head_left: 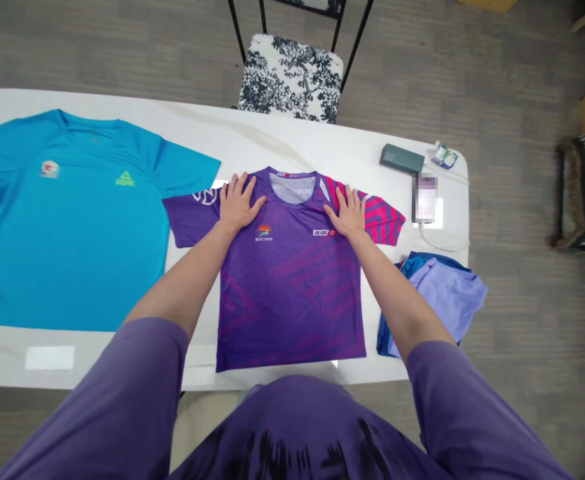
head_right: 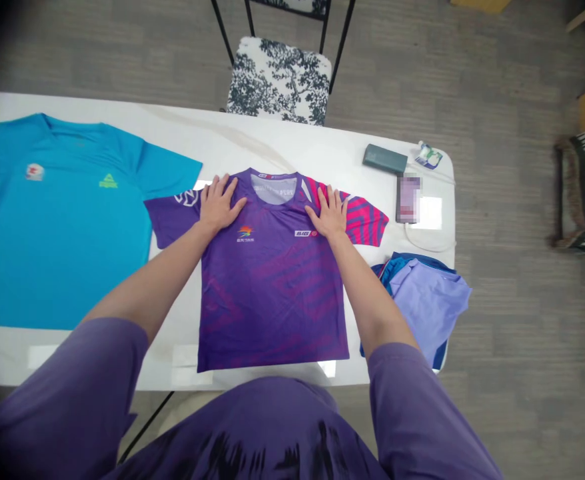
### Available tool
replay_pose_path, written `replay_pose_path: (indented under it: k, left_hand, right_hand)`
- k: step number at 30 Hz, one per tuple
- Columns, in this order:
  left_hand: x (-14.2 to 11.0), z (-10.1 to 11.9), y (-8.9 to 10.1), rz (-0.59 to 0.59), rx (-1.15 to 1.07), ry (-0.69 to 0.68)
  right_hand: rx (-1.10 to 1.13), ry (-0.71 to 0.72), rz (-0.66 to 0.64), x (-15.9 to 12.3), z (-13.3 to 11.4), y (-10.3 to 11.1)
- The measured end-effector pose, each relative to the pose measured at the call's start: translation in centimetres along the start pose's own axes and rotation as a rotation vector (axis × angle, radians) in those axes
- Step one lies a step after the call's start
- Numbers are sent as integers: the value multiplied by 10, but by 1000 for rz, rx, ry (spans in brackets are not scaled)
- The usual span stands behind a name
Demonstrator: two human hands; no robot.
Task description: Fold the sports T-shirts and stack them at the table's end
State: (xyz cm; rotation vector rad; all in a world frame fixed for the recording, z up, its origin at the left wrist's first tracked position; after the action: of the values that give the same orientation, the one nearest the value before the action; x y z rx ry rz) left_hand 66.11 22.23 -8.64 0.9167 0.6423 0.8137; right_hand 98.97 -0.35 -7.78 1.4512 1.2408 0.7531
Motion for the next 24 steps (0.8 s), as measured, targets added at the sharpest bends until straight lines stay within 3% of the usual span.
replay_pose_path:
  k: [4,8,12,14,16,18,22,24]
  left_hand:
    - [16,-12,-13,50,-53,-37]
    - [35,-20,-14,37,-54,-37]
    - [49,-9,3,11,-52,-66]
    - [33,4,16,41,-65,-70]
    - [-10,19,26,66,-62,-51]
    - [-76,30,25,29,-35,-21]
    - [-225,30,-2,-182,39,95]
    - [-275,22,-16,-240,84,148]
  right_hand:
    - [-33,-66,28,25,8,-15]
    - [-80,-99,-10,36,13,-18]
    - [-9,-93,24,36,9,-4]
    - [1,-112,81,15,-3,5]
    - [-7,-127,135,-28,-25,8]
    - [10,-86,123,-89,-54,0]
    - [112,-68,-44,-210,-105,-35]
    - [143,-112,-120,-245,-116,-50]
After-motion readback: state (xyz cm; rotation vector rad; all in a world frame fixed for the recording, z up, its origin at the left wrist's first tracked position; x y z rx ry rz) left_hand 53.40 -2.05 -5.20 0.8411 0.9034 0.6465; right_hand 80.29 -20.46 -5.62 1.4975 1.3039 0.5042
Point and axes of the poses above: each hand's wrist, its own x-axis towards the middle knuckle, its own y-axis out of the back of the hand, z = x × y, the point moved 2 cm from there along x, towards the middle knuckle, and after that the axes turned 10 degrees about y, right-handed, at the moved point
